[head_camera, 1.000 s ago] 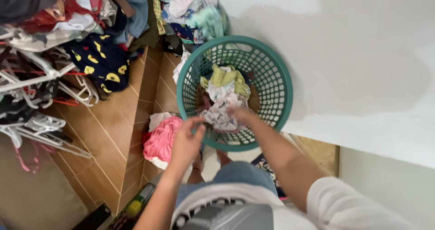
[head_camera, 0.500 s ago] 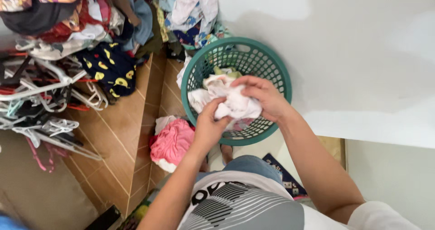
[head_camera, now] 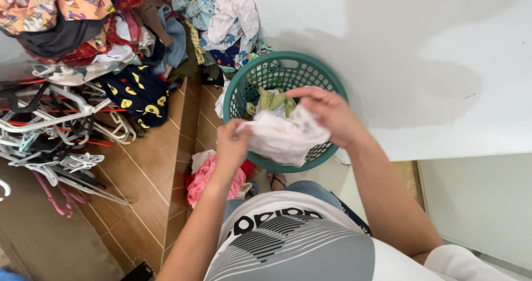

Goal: The person picks up individual pieces of clothing from a large pile on a staircase and places them into a green plastic laundry basket.

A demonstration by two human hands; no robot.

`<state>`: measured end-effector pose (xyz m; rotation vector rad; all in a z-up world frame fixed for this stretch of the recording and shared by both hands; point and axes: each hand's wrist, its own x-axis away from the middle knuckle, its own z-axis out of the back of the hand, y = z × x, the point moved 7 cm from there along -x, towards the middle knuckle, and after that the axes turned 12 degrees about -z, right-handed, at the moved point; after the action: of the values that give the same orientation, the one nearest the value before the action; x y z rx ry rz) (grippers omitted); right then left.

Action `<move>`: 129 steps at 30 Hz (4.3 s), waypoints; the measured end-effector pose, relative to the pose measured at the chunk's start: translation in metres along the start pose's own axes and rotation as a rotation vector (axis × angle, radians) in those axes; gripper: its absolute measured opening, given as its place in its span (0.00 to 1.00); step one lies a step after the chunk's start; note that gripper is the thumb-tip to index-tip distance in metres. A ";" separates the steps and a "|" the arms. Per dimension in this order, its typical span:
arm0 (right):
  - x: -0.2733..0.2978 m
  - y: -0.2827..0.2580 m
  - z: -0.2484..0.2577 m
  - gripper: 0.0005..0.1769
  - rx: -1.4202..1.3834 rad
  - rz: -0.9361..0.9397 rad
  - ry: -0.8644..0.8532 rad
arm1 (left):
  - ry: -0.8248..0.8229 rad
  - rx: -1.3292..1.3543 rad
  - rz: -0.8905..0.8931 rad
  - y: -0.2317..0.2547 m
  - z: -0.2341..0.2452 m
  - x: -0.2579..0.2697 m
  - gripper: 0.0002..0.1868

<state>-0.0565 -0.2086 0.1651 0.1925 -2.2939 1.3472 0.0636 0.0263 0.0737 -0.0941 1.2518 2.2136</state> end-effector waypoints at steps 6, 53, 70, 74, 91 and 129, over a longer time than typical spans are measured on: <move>0.044 -0.016 -0.102 0.16 0.610 0.504 -0.384 | -0.805 0.939 0.825 -0.001 -0.080 0.043 0.39; -0.010 0.024 0.015 0.34 0.117 -0.011 -0.198 | -0.549 1.580 0.527 0.055 -0.014 -0.037 0.29; -0.166 -0.136 0.112 0.27 -0.271 0.656 -0.171 | 0.173 0.777 -0.028 -0.009 0.075 -0.186 0.25; -0.244 -0.042 0.155 0.30 0.355 0.060 0.335 | 0.086 0.416 0.260 -0.081 0.026 -0.126 0.26; -0.400 0.280 0.118 0.31 1.236 0.255 0.127 | -0.099 0.526 1.024 -0.108 -0.058 0.114 0.20; 0.036 -0.012 -0.010 0.20 1.003 0.465 0.779 | -0.066 0.326 0.002 0.092 -0.016 -0.051 0.11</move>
<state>-0.0805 -0.2018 0.1952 -0.5013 -0.9201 2.1976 0.0544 -0.0453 0.1527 0.1075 1.5549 1.9682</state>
